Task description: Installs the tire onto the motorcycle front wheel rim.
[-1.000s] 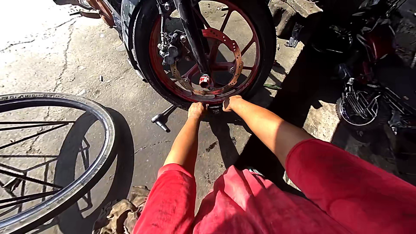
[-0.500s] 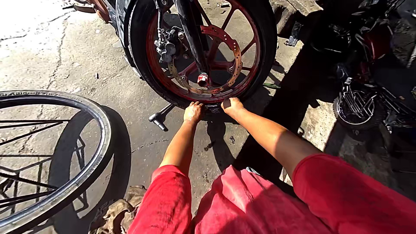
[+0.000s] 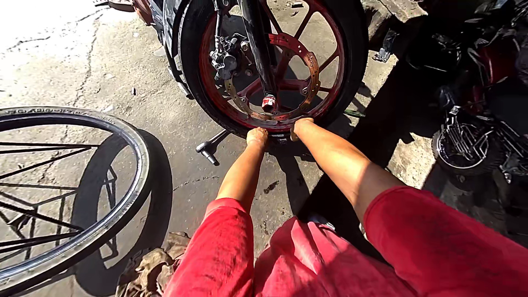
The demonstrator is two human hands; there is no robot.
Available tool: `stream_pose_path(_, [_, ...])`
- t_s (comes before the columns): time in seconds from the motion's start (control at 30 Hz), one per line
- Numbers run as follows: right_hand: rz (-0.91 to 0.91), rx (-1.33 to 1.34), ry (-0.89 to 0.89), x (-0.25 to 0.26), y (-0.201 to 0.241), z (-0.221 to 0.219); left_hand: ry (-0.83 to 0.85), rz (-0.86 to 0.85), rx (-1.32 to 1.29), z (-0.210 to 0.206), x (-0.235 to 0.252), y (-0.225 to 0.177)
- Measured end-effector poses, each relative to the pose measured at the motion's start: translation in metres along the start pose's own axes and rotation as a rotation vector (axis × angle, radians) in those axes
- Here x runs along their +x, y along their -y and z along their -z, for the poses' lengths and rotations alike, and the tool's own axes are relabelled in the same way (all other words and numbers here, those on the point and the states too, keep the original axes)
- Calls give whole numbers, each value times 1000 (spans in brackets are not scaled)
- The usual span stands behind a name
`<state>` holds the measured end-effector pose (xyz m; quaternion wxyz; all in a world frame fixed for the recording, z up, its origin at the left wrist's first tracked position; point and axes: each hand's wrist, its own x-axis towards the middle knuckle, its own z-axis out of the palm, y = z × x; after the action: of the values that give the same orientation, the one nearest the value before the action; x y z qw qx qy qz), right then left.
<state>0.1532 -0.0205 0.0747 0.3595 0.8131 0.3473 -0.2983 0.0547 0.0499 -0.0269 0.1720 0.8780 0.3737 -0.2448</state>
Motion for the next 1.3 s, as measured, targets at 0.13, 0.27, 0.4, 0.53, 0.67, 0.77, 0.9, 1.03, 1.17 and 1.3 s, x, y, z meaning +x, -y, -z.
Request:
stream_pose_path(0.13, [25,54,40,10,-2,-1,5,2,-78,7,-7,10])
stream_pose_path(0.27, [213,103,61,18,-13,6,-87,-52,-77,0,-11,26])
stream_pose_path(0.4, [263,-23,-20,-11,-5,-9,-171,-150,-43,-6,-8,47])
stream_pose_path(0.53, [73,-201,-182,-1,42,-43,-146,-158,-14,-1,-9,50])
stream_pose_path(0.67, [152,39,-31,-2,30,-9,-155,-143,-32,4,-11,52])
stream_pose_path(0.77, [197,53,47,2,34,7,-166,-128,-65,13,-13,58])
stream_pose_path(0.9, [310,180,81,0,45,7,-462,-292,-207,14,-34,88])
stream_pose_path(1.03, [477,438,-93,-2,64,-16,-975,-482,-381,15,-70,77])
stream_pose_path(1.17, [829,439,-372,-9,71,-78,-1136,-667,-553,19,-112,30])
stream_pose_path(1.3, [901,641,-423,-26,31,-138,-1097,-733,-681,31,-135,-4])
